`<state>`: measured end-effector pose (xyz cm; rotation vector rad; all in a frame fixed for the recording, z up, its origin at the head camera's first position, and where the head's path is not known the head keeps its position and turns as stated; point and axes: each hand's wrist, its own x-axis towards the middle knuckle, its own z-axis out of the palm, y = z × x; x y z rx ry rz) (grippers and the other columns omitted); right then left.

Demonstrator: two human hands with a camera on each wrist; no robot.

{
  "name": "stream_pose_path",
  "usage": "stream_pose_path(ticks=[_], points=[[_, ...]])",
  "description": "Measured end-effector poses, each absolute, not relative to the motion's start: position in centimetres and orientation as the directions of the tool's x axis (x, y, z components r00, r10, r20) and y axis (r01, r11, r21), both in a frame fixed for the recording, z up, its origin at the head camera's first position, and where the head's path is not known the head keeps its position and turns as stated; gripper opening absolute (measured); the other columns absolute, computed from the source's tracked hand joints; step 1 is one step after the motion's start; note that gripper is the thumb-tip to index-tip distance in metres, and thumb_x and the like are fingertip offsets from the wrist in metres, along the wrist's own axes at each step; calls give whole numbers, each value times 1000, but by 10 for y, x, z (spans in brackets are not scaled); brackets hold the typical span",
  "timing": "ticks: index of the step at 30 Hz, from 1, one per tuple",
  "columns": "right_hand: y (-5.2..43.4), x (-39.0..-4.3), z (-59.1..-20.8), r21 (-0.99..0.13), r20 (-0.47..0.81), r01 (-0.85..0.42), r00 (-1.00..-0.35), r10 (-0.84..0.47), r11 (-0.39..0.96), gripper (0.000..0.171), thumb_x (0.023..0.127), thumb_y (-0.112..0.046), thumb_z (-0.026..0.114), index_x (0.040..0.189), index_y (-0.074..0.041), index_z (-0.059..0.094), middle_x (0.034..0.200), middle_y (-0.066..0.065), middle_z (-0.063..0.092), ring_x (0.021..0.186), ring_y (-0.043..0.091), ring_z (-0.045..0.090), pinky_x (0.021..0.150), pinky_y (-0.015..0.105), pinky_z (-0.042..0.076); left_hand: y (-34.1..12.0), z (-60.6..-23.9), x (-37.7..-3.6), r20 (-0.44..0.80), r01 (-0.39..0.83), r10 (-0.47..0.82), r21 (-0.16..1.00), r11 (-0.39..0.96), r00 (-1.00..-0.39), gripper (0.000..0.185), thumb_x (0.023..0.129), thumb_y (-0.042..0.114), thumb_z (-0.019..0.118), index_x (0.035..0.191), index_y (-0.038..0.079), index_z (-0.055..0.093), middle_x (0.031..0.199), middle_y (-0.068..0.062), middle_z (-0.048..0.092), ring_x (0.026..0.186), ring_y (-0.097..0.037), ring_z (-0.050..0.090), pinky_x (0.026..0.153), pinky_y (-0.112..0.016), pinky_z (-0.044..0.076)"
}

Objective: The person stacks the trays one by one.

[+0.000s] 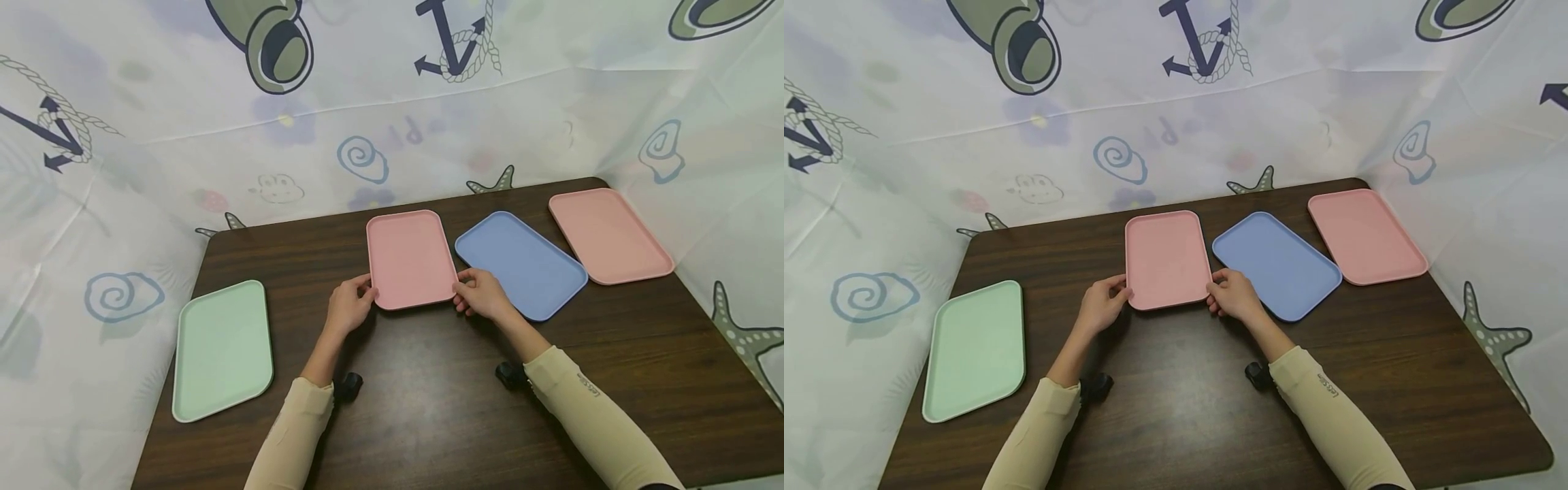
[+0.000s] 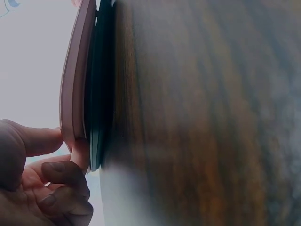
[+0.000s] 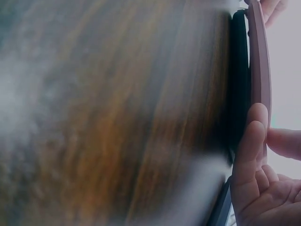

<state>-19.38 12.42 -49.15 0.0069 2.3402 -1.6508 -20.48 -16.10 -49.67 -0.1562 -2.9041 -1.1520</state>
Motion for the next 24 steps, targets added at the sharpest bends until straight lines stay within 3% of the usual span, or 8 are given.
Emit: stream_pose_path(ticks=[7, 14, 24], points=[[125, -194, -495, -913, -206, 144, -970, -126, 381, 31, 97, -9, 55, 122, 9, 53, 74, 13, 69, 57, 17, 65, 50, 31, 53, -158, -495, -204, 34, 104, 110, 665, 739, -993, 40, 90, 18, 64, 129, 6, 65, 85, -3, 68, 61, -18, 49, 61, -38, 40], [125, -193, -495, -906, -204, 148, -974, -103, 396, 31, 97, -10, 57, 123, 7, 54, 74, 11, 69, 57, 15, 66, 49, 30, 53, -155, -497, -204, 7, 95, 119, 647, 756, -993, 44, 92, 20, 62, 134, 7, 61, 81, 0, 63, 70, -21, 53, 69, -40, 43], [126, -194, -496, -906, -209, 149, -971, -113, 395, 34, 97, -11, 56, 126, 7, 52, 75, 11, 69, 58, 15, 66, 49, 29, 52, -155, -498, -204, -23, 82, 126, 644, 761, -992, 49, 94, 21, 60, 140, 5, 54, 84, -2, 63, 66, -20, 51, 64, -36, 40]])
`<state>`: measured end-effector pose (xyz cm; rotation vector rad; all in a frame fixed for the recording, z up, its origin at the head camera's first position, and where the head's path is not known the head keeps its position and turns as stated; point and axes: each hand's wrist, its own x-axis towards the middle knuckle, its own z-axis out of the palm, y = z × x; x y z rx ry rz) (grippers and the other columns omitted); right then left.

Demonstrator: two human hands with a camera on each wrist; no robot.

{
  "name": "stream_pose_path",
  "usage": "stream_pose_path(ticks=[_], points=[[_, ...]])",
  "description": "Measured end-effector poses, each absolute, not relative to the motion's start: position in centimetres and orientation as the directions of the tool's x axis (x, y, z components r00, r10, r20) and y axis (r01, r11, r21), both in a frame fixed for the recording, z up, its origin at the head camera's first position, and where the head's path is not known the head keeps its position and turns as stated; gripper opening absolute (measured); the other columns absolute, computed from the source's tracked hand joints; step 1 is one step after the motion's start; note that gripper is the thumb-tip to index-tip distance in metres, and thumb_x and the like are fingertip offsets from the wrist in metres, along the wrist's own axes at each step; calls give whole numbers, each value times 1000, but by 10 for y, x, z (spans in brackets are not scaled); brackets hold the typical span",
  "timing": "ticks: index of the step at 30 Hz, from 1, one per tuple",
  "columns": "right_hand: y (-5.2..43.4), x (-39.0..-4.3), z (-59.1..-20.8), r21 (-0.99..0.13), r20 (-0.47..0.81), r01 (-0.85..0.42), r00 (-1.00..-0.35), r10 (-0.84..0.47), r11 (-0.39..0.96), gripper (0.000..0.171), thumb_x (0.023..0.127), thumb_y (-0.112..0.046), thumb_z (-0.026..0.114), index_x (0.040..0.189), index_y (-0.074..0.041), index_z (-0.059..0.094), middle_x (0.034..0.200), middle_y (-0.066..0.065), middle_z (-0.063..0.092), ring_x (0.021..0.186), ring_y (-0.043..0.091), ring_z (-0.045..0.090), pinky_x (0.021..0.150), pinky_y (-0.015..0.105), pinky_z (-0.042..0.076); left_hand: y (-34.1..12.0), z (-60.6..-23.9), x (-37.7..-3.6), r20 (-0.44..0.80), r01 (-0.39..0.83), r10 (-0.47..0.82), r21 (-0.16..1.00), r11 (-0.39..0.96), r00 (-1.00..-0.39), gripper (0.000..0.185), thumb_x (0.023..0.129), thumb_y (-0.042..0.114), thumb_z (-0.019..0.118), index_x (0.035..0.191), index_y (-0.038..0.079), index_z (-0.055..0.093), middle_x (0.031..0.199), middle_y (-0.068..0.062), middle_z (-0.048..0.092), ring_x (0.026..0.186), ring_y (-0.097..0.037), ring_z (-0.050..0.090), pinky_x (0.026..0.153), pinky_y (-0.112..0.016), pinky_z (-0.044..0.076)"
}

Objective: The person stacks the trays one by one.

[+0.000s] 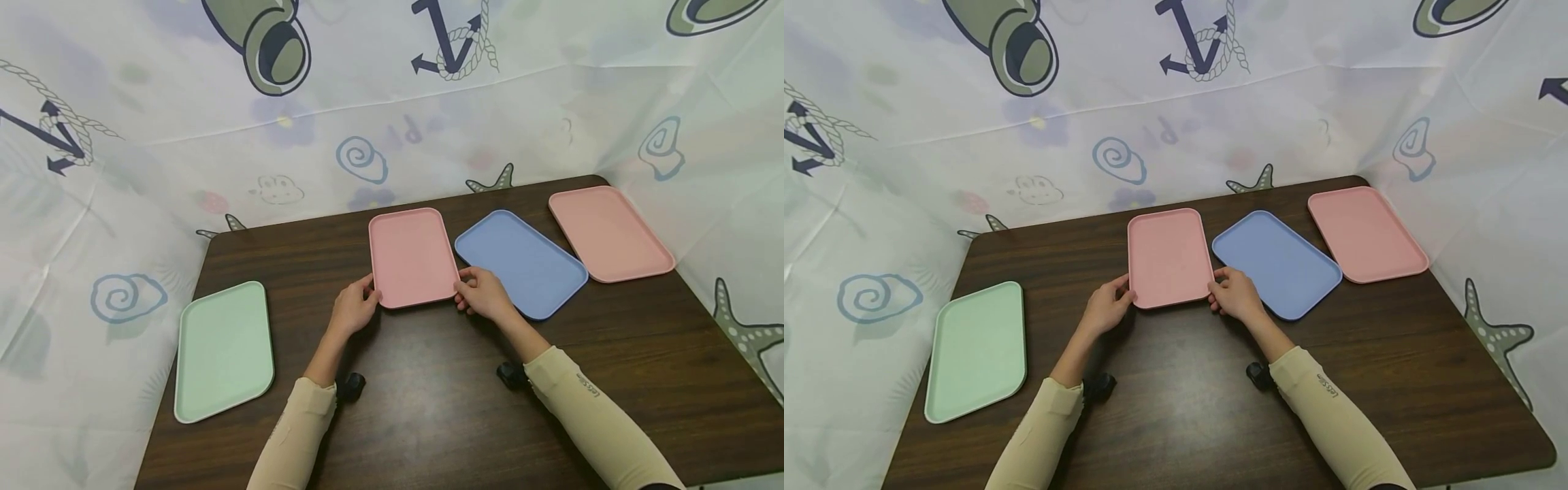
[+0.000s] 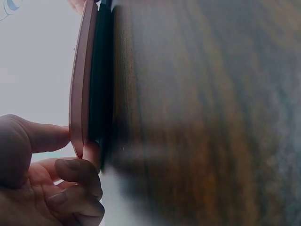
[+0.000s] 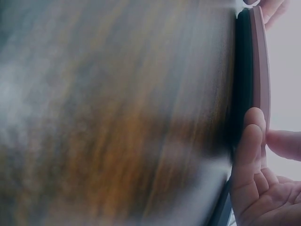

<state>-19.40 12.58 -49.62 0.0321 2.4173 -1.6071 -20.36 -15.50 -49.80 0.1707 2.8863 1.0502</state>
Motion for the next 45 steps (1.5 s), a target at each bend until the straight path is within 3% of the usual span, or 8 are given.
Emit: stream_pose_path(ticks=[4, 11, 16, 18, 21, 25, 39, 45], points=[[126, -194, -495, -902, -211, 146, -970, -120, 405, 36, 97, -11, 57, 128, 7, 52, 76, 11, 69, 59, 16, 66, 50, 29, 53, -155, -498, -203, -45, 68, 127, 645, 761, -991, 50, 95, 23, 59, 141, 5, 53, 85, -5, 63, 70, -24, 54, 65, -39, 41], [127, -193, -493, -896, -209, 136, -969, -131, 422, 40, 98, -11, 56, 133, 7, 50, 78, 12, 68, 60, 18, 66, 51, 31, 53, -154, -497, -200, -86, 47, 135, 650, 758, -987, 46, 97, 26, 56, 139, 7, 56, 115, -14, 68, 108, -32, 60, 91, -52, 44], [127, -191, -492, -896, -220, 143, -966, -139, 420, 45, 99, -11, 56, 139, 7, 46, 80, 12, 69, 61, 18, 66, 52, 31, 53, -155, -496, -196, -100, 61, 165, 651, 757, -981, 45, 97, 26, 57, 137, 6, 58, 124, -15, 65, 117, -33, 58, 96, -52, 43], [127, -191, -493, -895, -225, 147, -964, -142, 420, 47, 99, -11, 56, 140, 7, 45, 81, 12, 69, 62, 18, 66, 52, 31, 53, -156, -495, -193, -108, 69, 181, 647, 760, -977, 44, 97, 28, 58, 135, 6, 60, 119, -14, 67, 111, -32, 60, 92, -51, 44], [126, -190, -492, -893, -226, 145, -963, -145, 425, 48, 99, -12, 56, 142, 7, 44, 82, 13, 69, 62, 17, 66, 52, 31, 53, -157, -493, -188, -117, 82, 203, 643, 761, -972, 38, 96, 30, 59, 127, 8, 65, 96, -8, 69, 88, -27, 62, 77, -44, 47], [126, -188, -492, -889, -220, 134, -963, -153, 437, 52, 98, -11, 56, 144, 6, 41, 85, 13, 69, 62, 18, 67, 53, 32, 54, -159, -491, -181, -121, 96, 228, 652, 752, -966, 29, 96, 30, 61, 115, 9, 68, 73, 0, 58, 66, -19, 52, 61, -35, 40], [140, -167, -488, -890, -247, 123, -939, -237, 439, 62, 98, -12, 56, 149, 9, 28, 100, 18, 70, 69, 21, 68, 55, 32, 54, -149, -487, -139, -152, 105, 267, 656, 747, -952, 45, 96, 32, 61, 132, 4, 61, 84, 3, 63, 72, -16, 53, 66, -35, 42], [171, -151, -491, -904, -232, 113, -940, -252, 412, 49, 100, -13, 55, 139, 13, 42, 94, 19, 70, 69, 22, 68, 54, 33, 53, -126, -494, -122, -96, 194, 337, 658, 728, -937, 45, 95, 32, 61, 130, 3, 63, 86, 6, 63, 79, -15, 55, 72, -36, 45]])
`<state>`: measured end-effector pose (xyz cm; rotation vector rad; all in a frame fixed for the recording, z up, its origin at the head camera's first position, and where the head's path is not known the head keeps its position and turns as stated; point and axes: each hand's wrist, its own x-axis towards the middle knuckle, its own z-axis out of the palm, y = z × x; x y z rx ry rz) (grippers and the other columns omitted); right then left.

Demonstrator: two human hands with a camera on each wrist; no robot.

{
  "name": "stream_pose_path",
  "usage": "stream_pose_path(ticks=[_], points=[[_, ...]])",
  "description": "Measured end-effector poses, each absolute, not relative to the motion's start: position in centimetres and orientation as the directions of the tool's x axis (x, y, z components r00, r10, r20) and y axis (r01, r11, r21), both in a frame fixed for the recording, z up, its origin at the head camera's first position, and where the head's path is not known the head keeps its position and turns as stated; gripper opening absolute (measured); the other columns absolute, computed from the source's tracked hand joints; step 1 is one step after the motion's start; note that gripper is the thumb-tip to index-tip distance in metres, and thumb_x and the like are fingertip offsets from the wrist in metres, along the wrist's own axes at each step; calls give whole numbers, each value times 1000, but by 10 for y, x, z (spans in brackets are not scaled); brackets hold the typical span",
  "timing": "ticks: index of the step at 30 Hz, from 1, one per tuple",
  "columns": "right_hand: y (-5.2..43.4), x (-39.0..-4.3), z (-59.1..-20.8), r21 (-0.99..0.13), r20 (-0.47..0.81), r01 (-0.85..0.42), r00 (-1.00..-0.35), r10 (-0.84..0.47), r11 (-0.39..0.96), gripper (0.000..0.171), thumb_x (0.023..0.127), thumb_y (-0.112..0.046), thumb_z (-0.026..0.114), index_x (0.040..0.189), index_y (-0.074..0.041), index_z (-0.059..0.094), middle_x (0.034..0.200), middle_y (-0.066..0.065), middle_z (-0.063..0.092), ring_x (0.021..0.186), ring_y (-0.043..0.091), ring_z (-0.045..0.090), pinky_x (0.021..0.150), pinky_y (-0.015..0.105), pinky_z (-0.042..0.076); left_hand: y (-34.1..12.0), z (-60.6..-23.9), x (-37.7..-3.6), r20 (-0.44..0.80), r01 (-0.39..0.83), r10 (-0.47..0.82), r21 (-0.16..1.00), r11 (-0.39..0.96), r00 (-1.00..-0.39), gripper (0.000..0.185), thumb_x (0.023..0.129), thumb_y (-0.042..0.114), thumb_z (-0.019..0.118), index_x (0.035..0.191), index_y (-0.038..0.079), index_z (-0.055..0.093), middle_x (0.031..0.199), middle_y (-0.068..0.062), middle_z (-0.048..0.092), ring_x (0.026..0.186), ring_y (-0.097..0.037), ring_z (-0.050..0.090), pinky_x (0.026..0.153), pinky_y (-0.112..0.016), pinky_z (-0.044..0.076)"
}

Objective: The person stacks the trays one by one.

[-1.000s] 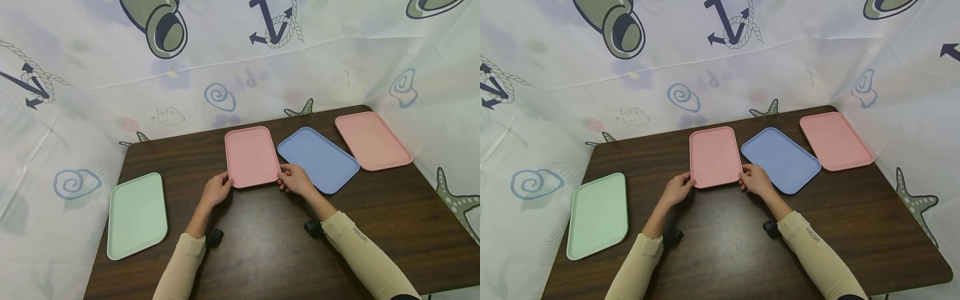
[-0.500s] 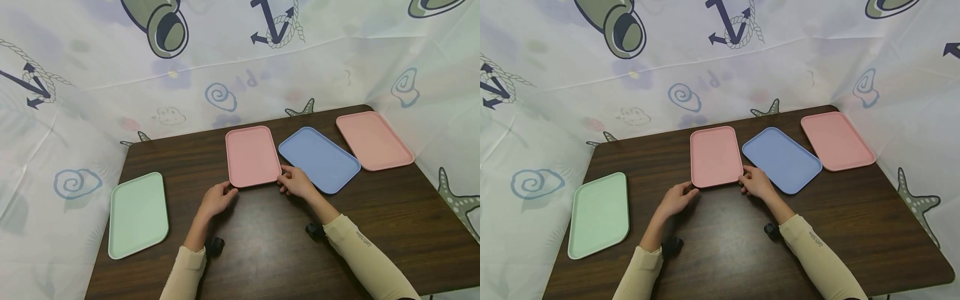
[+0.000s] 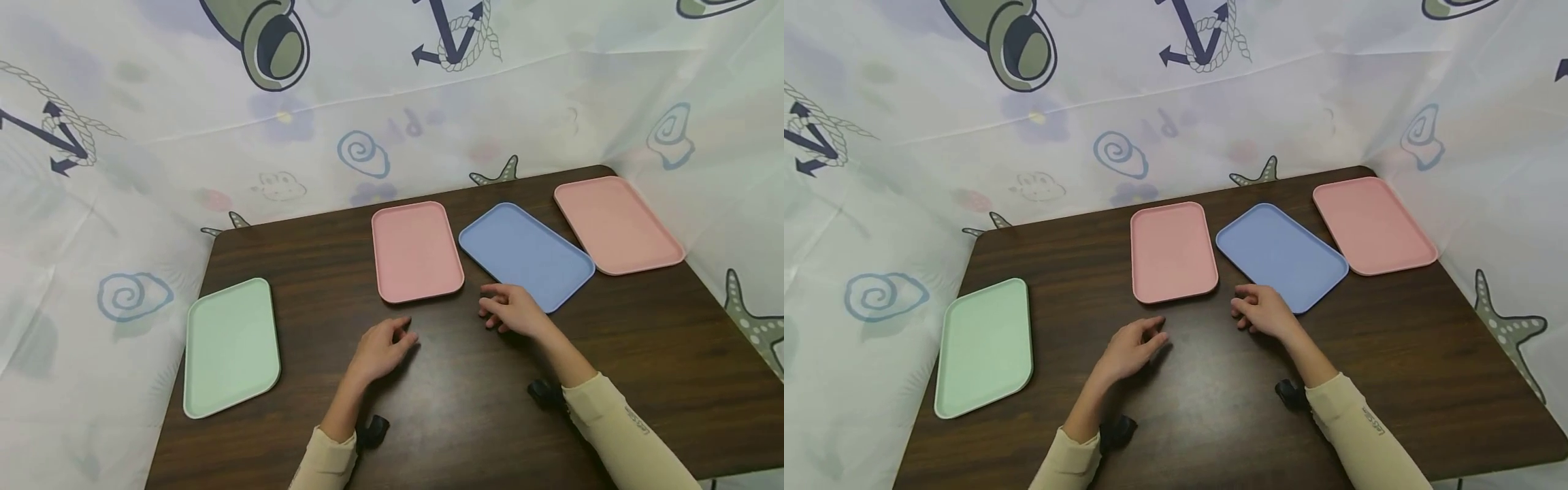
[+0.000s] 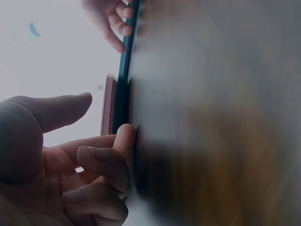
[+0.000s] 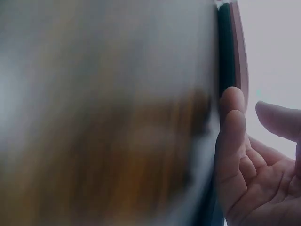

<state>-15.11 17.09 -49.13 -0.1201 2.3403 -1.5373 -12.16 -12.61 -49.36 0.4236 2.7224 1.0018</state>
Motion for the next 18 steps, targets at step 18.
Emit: stream_pose_path(ticks=[18], points=[[299, -130, -483, -839, -110, 194, -976, 190, 508, 46, 101, -27, 55, 128, 11, 55, 89, 18, 72, 61, 7, 67, 54, 26, 54, -26, -493, -118, -130, 383, 596, 654, 652, -792, 49, 95, 36, 62, 133, 6, 61, 83, 15, 64, 80, -2, 56, 74, -22, 45]])
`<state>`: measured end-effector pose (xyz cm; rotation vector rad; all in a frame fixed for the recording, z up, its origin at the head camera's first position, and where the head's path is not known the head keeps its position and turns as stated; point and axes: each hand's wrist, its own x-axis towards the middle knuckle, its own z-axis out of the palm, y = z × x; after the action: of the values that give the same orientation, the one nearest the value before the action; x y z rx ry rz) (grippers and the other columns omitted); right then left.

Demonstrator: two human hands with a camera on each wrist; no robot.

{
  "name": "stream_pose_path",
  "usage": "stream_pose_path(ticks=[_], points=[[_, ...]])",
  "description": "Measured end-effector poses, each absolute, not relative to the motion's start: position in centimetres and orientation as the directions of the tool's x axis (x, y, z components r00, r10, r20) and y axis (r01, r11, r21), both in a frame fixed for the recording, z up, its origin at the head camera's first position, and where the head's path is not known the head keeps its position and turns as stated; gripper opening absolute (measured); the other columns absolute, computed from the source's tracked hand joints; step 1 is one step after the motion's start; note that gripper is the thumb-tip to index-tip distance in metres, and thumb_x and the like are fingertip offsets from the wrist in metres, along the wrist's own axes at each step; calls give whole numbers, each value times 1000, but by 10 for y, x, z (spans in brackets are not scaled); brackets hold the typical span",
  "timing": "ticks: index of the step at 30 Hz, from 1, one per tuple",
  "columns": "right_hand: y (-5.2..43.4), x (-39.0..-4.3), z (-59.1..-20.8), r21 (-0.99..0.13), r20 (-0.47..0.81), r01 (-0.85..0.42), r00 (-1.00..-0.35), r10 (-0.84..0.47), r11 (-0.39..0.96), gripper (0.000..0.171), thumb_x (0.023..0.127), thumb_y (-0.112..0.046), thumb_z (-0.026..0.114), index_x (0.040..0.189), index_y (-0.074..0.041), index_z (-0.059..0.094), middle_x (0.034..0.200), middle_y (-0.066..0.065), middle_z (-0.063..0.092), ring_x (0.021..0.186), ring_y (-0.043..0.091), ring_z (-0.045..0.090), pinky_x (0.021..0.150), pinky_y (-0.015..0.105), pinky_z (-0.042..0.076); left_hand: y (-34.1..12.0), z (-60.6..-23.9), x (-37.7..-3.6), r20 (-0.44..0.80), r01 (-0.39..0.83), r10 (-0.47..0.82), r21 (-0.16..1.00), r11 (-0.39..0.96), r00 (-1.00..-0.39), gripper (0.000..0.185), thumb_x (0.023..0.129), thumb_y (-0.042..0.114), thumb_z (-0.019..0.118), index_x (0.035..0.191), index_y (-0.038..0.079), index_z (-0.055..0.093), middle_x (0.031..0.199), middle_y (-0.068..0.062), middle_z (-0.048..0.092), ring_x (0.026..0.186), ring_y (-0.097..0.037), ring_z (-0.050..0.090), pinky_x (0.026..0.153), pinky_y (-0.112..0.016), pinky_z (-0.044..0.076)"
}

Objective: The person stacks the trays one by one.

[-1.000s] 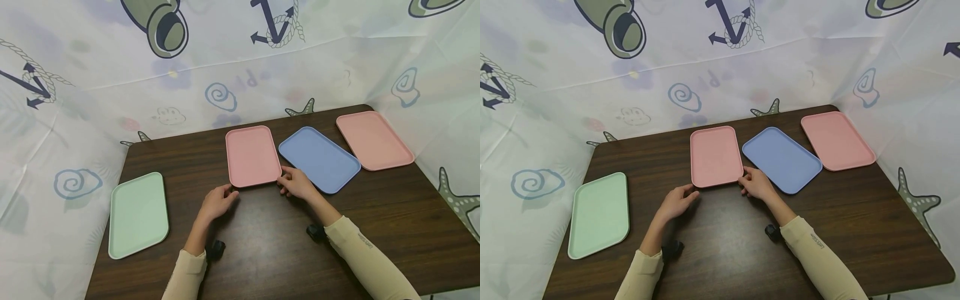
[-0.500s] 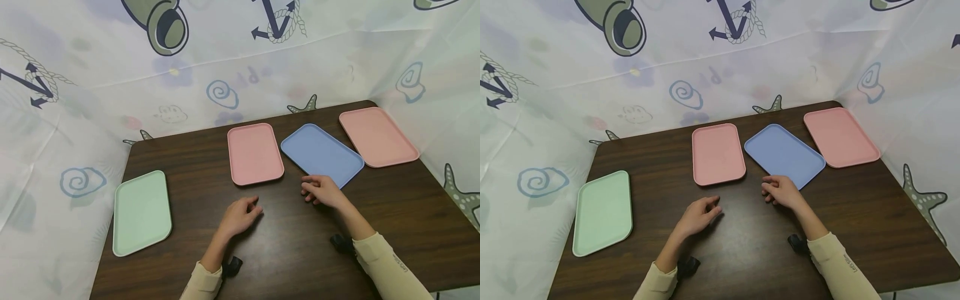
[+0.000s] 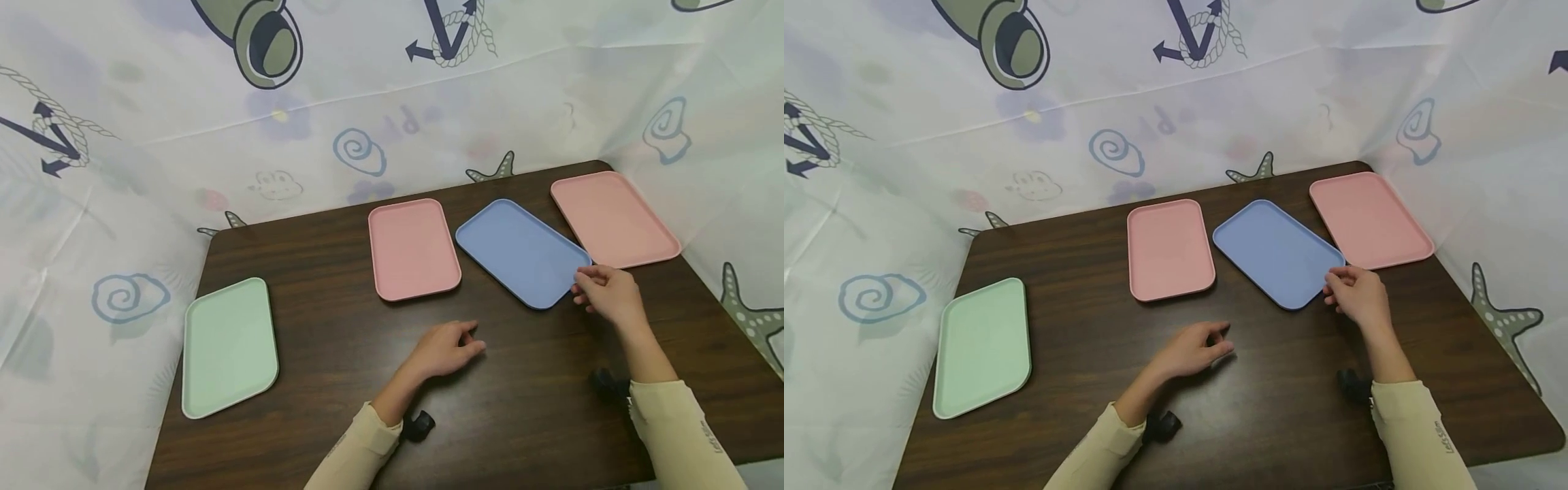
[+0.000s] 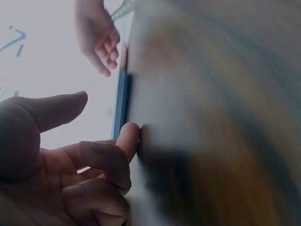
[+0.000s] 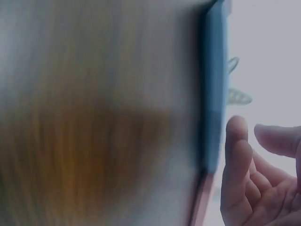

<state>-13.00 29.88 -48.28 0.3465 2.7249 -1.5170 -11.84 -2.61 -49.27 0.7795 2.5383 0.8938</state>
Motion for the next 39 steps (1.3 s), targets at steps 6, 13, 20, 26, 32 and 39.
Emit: stream_pose_path(ticks=[6, 13, 20, 26, 32, 39], points=[[316, -136, -486, -664, -76, 229, -968, 241, 712, 53, 99, -32, 53, 138, 4, 49, 94, 21, 71, 57, 11, 65, 56, 30, 48, 11, -502, -131, -139, 312, 552, 701, 641, -822, 54, 95, 36, 62, 139, 5, 55, 83, 16, 63, 74, 0, 54, 73, -19, 44], [321, -149, -485, -613, -85, 218, -974, 210, 759, 60, 100, -33, 51, 145, 4, 40, 94, 20, 71, 57, 16, 65, 62, 40, 44, 38, -504, -142, -127, 243, 477, 731, 638, -869, 54, 94, 34, 63, 138, 5, 56, 83, 16, 64, 78, -1, 56, 79, -20, 44], [325, -160, -485, -576, -92, 206, -978, 187, 791, 57, 98, -31, 54, 144, 1, 43, 87, 15, 69, 64, 21, 64, 65, 45, 40, 51, -508, -145, -111, 226, 449, 744, 629, -886, 53, 93, 32, 64, 139, 6, 55, 75, 18, 61, 78, -1, 56, 80, -20, 45], [325, -163, -484, -562, -108, 189, -982, 155, 805, 58, 97, -29, 57, 144, 1, 43, 81, 10, 68, 65, 21, 62, 61, 40, 39, 53, -508, -148, -133, 184, 436, 770, 610, -890, 52, 93, 32, 64, 139, 8, 56, 83, 15, 66, 81, -1, 57, 80, -19, 44], [322, -162, -483, -560, -104, 173, -985, 138, 810, 56, 93, -24, 57, 140, 5, 47, 72, 3, 67, 59, 17, 60, 62, 39, 40, 53, -506, -148, -135, 161, 435, 800, 578, -890, 51, 93, 29, 64, 138, 6, 56, 84, 11, 67, 78, -2, 55, 78, -19, 43], [322, -159, -478, -590, -185, 181, -979, 87, 787, 58, 90, -20, 60, 135, 11, 43, 71, 5, 66, 57, 18, 60, 55, 35, 44, 53, -505, -146, -175, 75, 413, 849, 523, -894, 53, 92, 27, 65, 138, 2, 55, 80, 10, 63, 75, -5, 52, 75, -19, 41]])
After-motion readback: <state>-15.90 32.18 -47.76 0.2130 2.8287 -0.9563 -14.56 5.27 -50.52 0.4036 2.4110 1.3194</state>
